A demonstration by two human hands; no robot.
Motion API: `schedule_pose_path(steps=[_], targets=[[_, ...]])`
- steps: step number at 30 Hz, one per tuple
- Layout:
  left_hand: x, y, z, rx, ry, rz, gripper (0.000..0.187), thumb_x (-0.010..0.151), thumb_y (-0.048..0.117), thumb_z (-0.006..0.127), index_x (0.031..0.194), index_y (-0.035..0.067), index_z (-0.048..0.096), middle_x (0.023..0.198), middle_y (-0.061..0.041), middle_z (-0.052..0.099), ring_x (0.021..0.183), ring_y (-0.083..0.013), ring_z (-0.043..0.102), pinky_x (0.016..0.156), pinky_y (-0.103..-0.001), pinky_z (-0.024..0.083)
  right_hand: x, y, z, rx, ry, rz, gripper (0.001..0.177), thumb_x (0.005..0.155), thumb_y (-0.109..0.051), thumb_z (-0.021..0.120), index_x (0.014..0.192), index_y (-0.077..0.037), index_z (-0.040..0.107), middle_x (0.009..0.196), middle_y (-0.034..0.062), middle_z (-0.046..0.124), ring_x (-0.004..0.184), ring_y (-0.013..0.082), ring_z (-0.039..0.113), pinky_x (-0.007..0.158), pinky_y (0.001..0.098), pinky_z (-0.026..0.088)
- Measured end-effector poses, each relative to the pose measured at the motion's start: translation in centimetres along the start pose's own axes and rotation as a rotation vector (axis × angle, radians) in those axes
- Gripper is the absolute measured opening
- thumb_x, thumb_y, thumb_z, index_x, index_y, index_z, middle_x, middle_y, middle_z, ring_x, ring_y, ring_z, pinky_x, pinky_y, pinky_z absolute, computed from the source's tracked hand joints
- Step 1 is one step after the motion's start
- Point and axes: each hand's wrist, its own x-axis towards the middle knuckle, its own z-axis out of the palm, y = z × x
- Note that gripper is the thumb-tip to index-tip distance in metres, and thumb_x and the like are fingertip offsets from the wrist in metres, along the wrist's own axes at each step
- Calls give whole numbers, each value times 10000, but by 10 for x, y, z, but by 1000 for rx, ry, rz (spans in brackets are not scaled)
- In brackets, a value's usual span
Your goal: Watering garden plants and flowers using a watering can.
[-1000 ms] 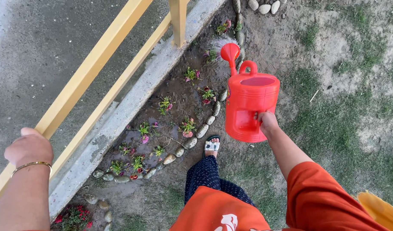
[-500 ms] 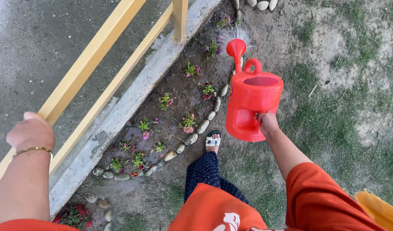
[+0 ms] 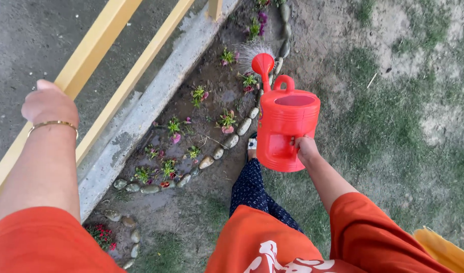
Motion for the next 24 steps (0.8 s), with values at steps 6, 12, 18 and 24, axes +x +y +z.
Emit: schedule_pose_path(steps=[6, 12, 18, 24], targets=[[-1, 4, -15, 98, -42, 30, 599, 905, 263, 726, 1363, -21, 467, 1031, -157, 765, 923, -314, 759, 642, -404, 575, -36, 52, 9, 0, -1, 34, 405, 626, 183, 431, 973, 26, 569, 883, 124, 624, 729, 253, 592, 611, 308, 476], [-4, 6, -18, 137, -36, 49, 680, 885, 277, 742, 1404, -40, 438, 1048, -157, 748, 948, -306, 744, 651, -395, 574, -51, 68, 12, 4, -7, 101, 409, 626, 178, 423, 970, 12, 571, 874, 114, 619, 730, 244, 588, 606, 302, 467], [-8, 1, -24, 71, -45, 89, 724, 907, 234, 739, 1472, -57, 392, 1166, -207, 707, 1041, -336, 713, 716, -414, 586, -41, 77, 15, -9, 1, 80, 332, 630, 180, 431, 894, 29, 564, 876, 117, 631, 761, 230, 605, 629, 297, 507], [-23, 3, -47, 82, -110, 125, 878, 916, 221, 714, 1588, -74, 230, 1238, -266, 664, 1081, -351, 692, 753, -420, 588, -28, 80, 21, -72, -39, 41, 326, 647, 168, 439, 901, 27, 585, 858, 126, 634, 730, 240, 600, 577, 285, 432]])
